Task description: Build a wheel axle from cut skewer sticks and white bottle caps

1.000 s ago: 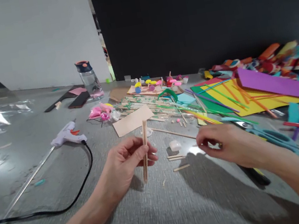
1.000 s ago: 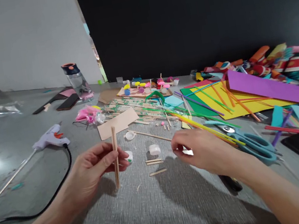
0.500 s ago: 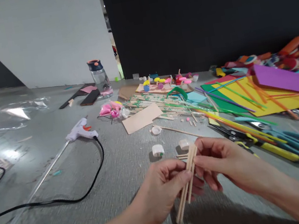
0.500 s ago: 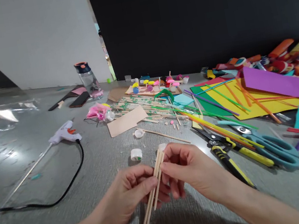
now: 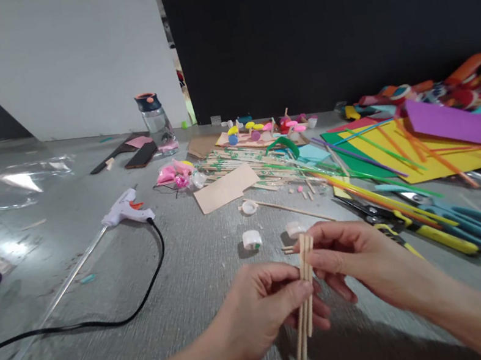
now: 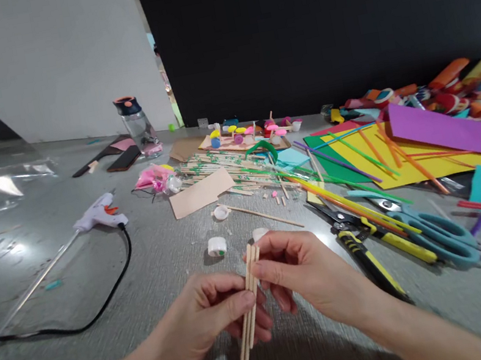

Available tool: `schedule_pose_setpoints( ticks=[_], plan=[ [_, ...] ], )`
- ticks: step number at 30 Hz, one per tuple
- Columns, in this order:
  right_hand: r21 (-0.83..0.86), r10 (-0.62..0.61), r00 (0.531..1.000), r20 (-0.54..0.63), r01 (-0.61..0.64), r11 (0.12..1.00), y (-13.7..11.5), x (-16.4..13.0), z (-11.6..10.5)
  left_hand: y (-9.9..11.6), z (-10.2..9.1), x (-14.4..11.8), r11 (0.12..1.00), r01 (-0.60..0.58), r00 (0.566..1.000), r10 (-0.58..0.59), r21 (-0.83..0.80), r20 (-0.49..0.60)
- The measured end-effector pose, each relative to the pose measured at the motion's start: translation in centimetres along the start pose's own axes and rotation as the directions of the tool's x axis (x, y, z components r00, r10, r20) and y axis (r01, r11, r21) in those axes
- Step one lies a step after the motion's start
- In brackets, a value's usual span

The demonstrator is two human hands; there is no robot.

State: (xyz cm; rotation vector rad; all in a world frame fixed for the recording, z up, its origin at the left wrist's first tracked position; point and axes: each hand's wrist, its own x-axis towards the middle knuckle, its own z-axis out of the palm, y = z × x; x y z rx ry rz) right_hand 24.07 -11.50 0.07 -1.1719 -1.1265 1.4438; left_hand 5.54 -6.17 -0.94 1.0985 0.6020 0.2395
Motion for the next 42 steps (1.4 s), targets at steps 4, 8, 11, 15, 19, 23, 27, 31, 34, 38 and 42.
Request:
schedule_pose_setpoints(
  ticks=[4, 8, 11, 15, 19, 23, 27, 31, 34, 38, 42],
  plan=[
    [0.065, 0.053, 0.998, 0.03, -0.054, 0.996, 0.1, 0.0, 0.0, -0.2, -0.3, -0.1, 1.0, 0.023, 0.999, -0.023, 0.007, 0.034],
    [0.016, 0.042, 0.999, 0.012, -0.042, 0.999, 0.2, 0.0, 0.2, -0.2, -0.5, -0.1, 0.997, 0.062, 0.997, -0.064, 0.049, 0.042],
    [-0.038, -0.006, 1.0, -0.029, 0.005, 0.999, 0.4, 0.0, 0.3, -0.2, -0.3, 0.0, 0.996, 0.056, 0.998, -0.058, 0.067, 0.03],
    [-0.033, -0.062, 0.992, -0.111, 0.059, 0.998, 0.6, 0.0, 0.1, -0.4, 0.0, 0.0, 0.994, 0.089, 0.996, -0.09, 0.065, 0.01],
    [-0.013, -0.079, 0.988, -0.133, 0.078, 0.997, 0.7, 0.0, -0.1, -0.3, 0.0, -0.1, 0.992, 0.116, 0.993, -0.117, 0.044, 0.013],
    [-0.009, -0.107, 0.984, -0.145, 0.107, 0.994, 0.7, 0.0, -0.1, -0.2, -0.1, 0.1, 0.993, 0.117, 0.993, -0.117, 0.014, 0.02],
    [-0.026, -0.121, 0.981, -0.15, 0.118, 0.993, 0.8, 0.1, 0.0, -0.4, 0.0, 0.3, 0.997, 0.076, 0.997, -0.076, 0.029, -0.001],
    [-0.044, -0.115, 0.984, -0.137, 0.11, 0.993, 1.2, 0.3, 0.1, -0.5, 0.2, 0.2, 0.999, 0.02, 1.0, -0.019, 0.028, -0.015],
    [-0.062, -0.109, 0.986, -0.128, 0.102, 0.993, 1.4, 0.4, 0.3, -0.4, 0.3, 0.2, 0.999, 0.019, 1.0, -0.018, 0.036, -0.023],
    [-0.111, -0.094, 0.989, -0.114, 0.081, 0.99, 1.0, 0.7, 0.0, -0.3, 0.2, 0.3, 0.999, 0.048, 0.998, -0.048, -0.009, -0.04],
    [-0.273, -0.13, 0.979, -0.155, 0.084, 0.958, -0.2, 0.8, -1.7, -0.3, -0.1, 0.3, 0.993, 0.062, 0.991, -0.074, -0.104, -0.116]
  ],
)
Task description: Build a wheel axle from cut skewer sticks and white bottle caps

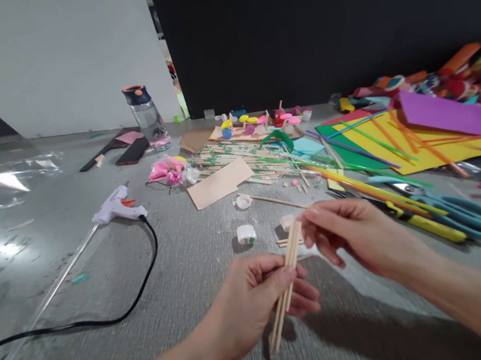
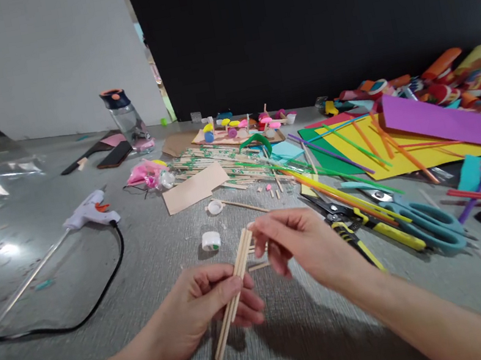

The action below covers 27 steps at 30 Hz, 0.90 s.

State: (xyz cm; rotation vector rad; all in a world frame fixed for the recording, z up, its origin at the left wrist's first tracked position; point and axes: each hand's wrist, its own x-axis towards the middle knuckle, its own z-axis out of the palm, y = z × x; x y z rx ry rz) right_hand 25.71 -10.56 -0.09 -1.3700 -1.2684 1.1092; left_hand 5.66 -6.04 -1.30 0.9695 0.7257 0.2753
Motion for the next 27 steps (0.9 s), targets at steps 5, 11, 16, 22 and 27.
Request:
schedule_pose_setpoints(
  ticks=[5, 11, 16, 22, 27],
  plan=[
    [-0.419, -0.064, 0.991, 0.12, 0.109, 0.901, -0.3, -0.4, -1.6, 0.1, -0.4, 0.0, 0.999, 0.054, 0.998, -0.054, 0.005, -0.033],
    [-0.061, 0.075, 0.983, 0.169, -0.066, 0.996, 0.3, -1.4, 1.4, -0.2, -0.3, 0.0, 0.998, 0.062, 0.997, -0.064, 0.031, 0.052],
    [0.102, 0.149, 0.98, 0.133, -0.163, 0.981, 1.0, -1.5, 3.1, -0.7, -0.2, 0.1, 0.999, 0.003, 0.994, -0.008, 0.05, 0.105],
    [0.053, 0.13, 0.975, 0.179, -0.141, 0.989, -0.4, -1.9, 2.5, 0.2, -0.6, -0.4, 0.916, -0.202, 0.979, 0.177, 0.346, 0.101],
    [-0.259, 0.151, 0.952, 0.268, -0.08, 0.963, -1.2, -2.3, 1.9, 2.1, -0.8, -1.1, 0.803, -0.347, 0.905, 0.423, 0.484, -0.052]
  ],
)
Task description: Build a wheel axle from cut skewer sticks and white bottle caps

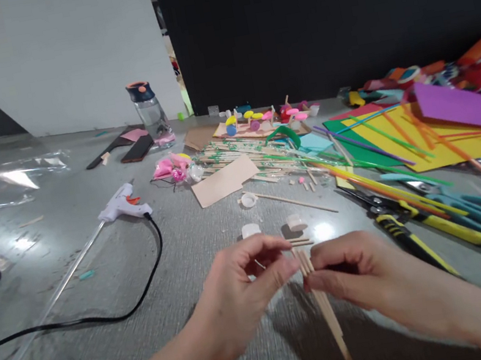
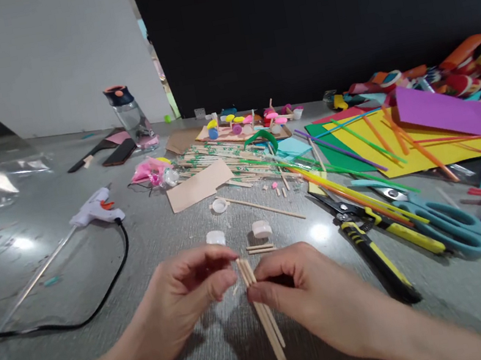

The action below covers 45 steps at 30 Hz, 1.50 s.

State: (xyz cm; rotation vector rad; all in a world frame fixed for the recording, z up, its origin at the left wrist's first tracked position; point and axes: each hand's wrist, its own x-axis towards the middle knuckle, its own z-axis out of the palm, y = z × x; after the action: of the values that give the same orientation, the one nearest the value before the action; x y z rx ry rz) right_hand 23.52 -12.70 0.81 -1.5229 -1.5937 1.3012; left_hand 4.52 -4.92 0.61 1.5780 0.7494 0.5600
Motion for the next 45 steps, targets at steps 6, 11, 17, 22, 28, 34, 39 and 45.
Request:
schedule_pose_setpoints(
  ticks=[6, 11, 17, 22, 28, 34, 39, 45],
  plan=[
    [-0.18, 0.064, 0.995, 0.075, -0.05, 0.982, 0.0, -0.4, 0.4, -0.5, 0.3, -0.3, 0.993, 0.095, 0.989, -0.102, 0.068, 0.104],
    [-0.093, 0.043, 0.99, 0.132, -0.031, 0.995, 0.2, -0.2, 0.4, -0.6, 1.0, -0.1, 0.961, 0.207, 0.974, -0.185, -0.185, 0.131],
    [0.217, -0.074, 0.993, 0.096, 0.052, 0.975, -0.3, 0.4, 0.7, -0.4, 1.4, 0.3, 0.908, 0.194, 0.981, -0.168, -0.372, 0.102],
    [0.237, -0.076, 0.996, -0.042, 0.084, 0.968, -0.3, 0.8, 1.5, -1.2, 1.8, 0.4, 0.839, 0.163, 0.986, -0.16, -0.519, 0.052],
    [0.26, -0.027, 0.996, -0.085, 0.049, 0.964, 0.3, 1.1, 2.6, -1.7, 2.2, 0.3, 0.847, 0.154, 0.979, -0.2, -0.508, -0.037],
    [0.221, -0.056, 0.966, -0.251, 0.114, 0.969, 0.6, 1.4, 3.1, -1.7, 2.6, -0.1, 0.845, 0.108, 0.984, -0.165, -0.523, -0.064],
    [0.205, -0.121, 0.936, -0.33, 0.196, 0.959, 0.5, 1.4, 2.8, -1.7, 2.8, -0.3, 0.807, 0.226, 0.972, -0.226, -0.545, 0.068],
    [0.293, -0.101, 0.911, -0.399, 0.231, 0.928, 0.6, 1.2, 2.3, -1.3, 3.6, -0.5, 0.859, 0.213, 0.976, -0.162, -0.466, 0.148]
  ],
)
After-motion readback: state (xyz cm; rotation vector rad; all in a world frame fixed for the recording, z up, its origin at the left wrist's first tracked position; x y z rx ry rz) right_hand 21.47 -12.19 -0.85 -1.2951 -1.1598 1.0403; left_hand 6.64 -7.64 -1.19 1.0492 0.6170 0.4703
